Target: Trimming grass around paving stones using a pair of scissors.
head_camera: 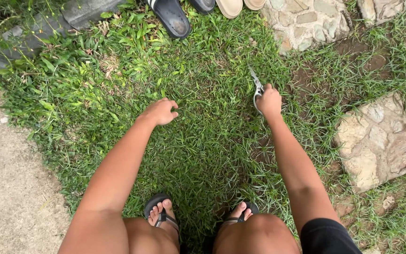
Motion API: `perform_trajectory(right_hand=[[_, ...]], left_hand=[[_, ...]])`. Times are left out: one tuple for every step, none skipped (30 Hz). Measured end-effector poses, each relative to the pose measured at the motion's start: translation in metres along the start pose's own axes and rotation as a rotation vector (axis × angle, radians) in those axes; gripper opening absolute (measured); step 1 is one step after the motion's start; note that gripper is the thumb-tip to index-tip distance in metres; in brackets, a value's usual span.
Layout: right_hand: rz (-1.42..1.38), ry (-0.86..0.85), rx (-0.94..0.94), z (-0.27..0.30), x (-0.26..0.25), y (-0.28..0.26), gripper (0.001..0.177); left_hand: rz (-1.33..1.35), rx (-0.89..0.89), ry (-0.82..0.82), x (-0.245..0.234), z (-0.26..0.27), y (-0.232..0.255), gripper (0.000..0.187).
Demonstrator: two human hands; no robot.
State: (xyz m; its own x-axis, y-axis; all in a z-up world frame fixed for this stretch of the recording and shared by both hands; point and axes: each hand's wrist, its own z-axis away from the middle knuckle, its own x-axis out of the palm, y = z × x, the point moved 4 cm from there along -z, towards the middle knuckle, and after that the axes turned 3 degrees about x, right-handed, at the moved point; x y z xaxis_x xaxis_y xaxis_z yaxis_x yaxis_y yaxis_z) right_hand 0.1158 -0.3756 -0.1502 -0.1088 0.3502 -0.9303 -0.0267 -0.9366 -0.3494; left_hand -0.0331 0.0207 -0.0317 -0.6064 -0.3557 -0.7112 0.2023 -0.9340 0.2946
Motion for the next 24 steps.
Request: perform_trajectory(right_hand=[[0.000, -0.001, -0.002, 0.012, -0.011, -0.020, 0.045], [-0.041, -0.006, -0.005, 0.024, -0.022, -0.040, 0.051], [-0.082, -0.011, -0.008, 0.036, -0.033, -0.060, 0.057], [-0.082, -0.011, -0.015, 0.040, -0.037, -0.080, 0.057], [-0.026, -0.057, -0.045, 0.044, -0.038, -0.100, 0.067], [0.028, -0.108, -0.073, 0.051, -0.037, -0.120, 0.079], [0.027, -0.113, -0.078, 0.047, -0.028, -0.128, 0.079], [0.059, -0.049, -0.126, 0.041, -0.022, -0.140, 0.082], [0.091, 0.015, -0.173, 0.036, -0.016, -0.152, 0.086], [0.090, 0.009, -0.180, 0.031, -0.010, -0.156, 0.086], [0.069, 0.024, -0.166, 0.026, -0.005, -0.160, 0.086], [0.047, 0.039, -0.156, 0.020, -0.001, -0.167, 0.086], [0.044, 0.034, -0.165, 0.015, 0.006, -0.165, 0.086], [0.024, 0.002, -0.137, 0.010, 0.013, -0.161, 0.083], [0.003, -0.032, -0.109, 0.004, 0.021, -0.158, 0.079], [0.005, -0.037, -0.116, 0.001, 0.029, -0.151, 0.079], [0.016, -0.099, -0.116, -0.003, 0.040, -0.143, 0.075], [0.029, -0.161, -0.111, -0.004, 0.050, -0.131, 0.072], [0.033, -0.167, -0.112, 0.005, 0.048, -0.127, 0.072], [-0.048, -0.172, -0.148, 0.013, 0.045, -0.125, 0.068], [-0.129, -0.176, -0.184, 0.021, 0.042, -0.122, 0.064], [-0.131, -0.181, -0.187, 0.040, 0.022, -0.128, 0.064], [-0.153, -0.207, -0.222, 0.060, 0.003, -0.135, 0.070], [-0.177, -0.235, -0.255, 0.081, -0.015, -0.140, 0.078]], left_hand=[[0.001, -0.002, 0.000, -0.001, 0.001, -0.001, 0.046], [0.016, -0.025, -0.013, -0.001, 0.001, -0.002, 0.045], [0.032, -0.049, -0.026, 0.000, 0.002, -0.004, 0.045], [0.036, -0.052, -0.022, -0.001, 0.002, -0.005, 0.045], [0.028, -0.055, -0.018, -0.002, 0.002, -0.007, 0.045], [0.019, -0.061, -0.018, -0.002, 0.004, -0.009, 0.046], [0.022, -0.067, -0.019, -0.001, 0.006, -0.010, 0.046], [0.009, -0.054, -0.010, -0.002, 0.007, -0.011, 0.046], [-0.004, -0.041, 0.000, -0.004, 0.008, -0.012, 0.045], [0.000, -0.048, -0.001, -0.003, 0.012, -0.015, 0.045], [-0.006, -0.034, 0.010, -0.002, 0.016, -0.017, 0.046], [-0.013, -0.023, 0.024, -0.002, 0.020, -0.020, 0.046], [-0.009, -0.032, 0.026, -0.004, 0.024, -0.025, 0.046], [0.016, -0.044, 0.023, -0.003, 0.029, -0.030, 0.046], [0.041, -0.056, 0.020, -0.003, 0.034, -0.034, 0.046], [0.048, -0.063, 0.020, -0.006, 0.039, -0.039, 0.046], [0.059, -0.103, 0.002, -0.007, 0.043, -0.045, 0.045], [0.068, -0.139, -0.020, -0.007, 0.047, -0.048, 0.045], [0.073, -0.142, -0.025, -0.005, 0.045, -0.055, 0.045], [0.078, -0.157, -0.018, -0.006, 0.041, -0.063, 0.045], [0.083, -0.172, -0.011, -0.007, 0.038, -0.070, 0.045], [0.084, -0.178, -0.012, -0.006, 0.034, -0.075, 0.045], [0.063, -0.159, 0.016, -0.006, 0.029, -0.079, 0.046], [0.040, -0.140, 0.040, -0.005, 0.025, -0.082, 0.046]])
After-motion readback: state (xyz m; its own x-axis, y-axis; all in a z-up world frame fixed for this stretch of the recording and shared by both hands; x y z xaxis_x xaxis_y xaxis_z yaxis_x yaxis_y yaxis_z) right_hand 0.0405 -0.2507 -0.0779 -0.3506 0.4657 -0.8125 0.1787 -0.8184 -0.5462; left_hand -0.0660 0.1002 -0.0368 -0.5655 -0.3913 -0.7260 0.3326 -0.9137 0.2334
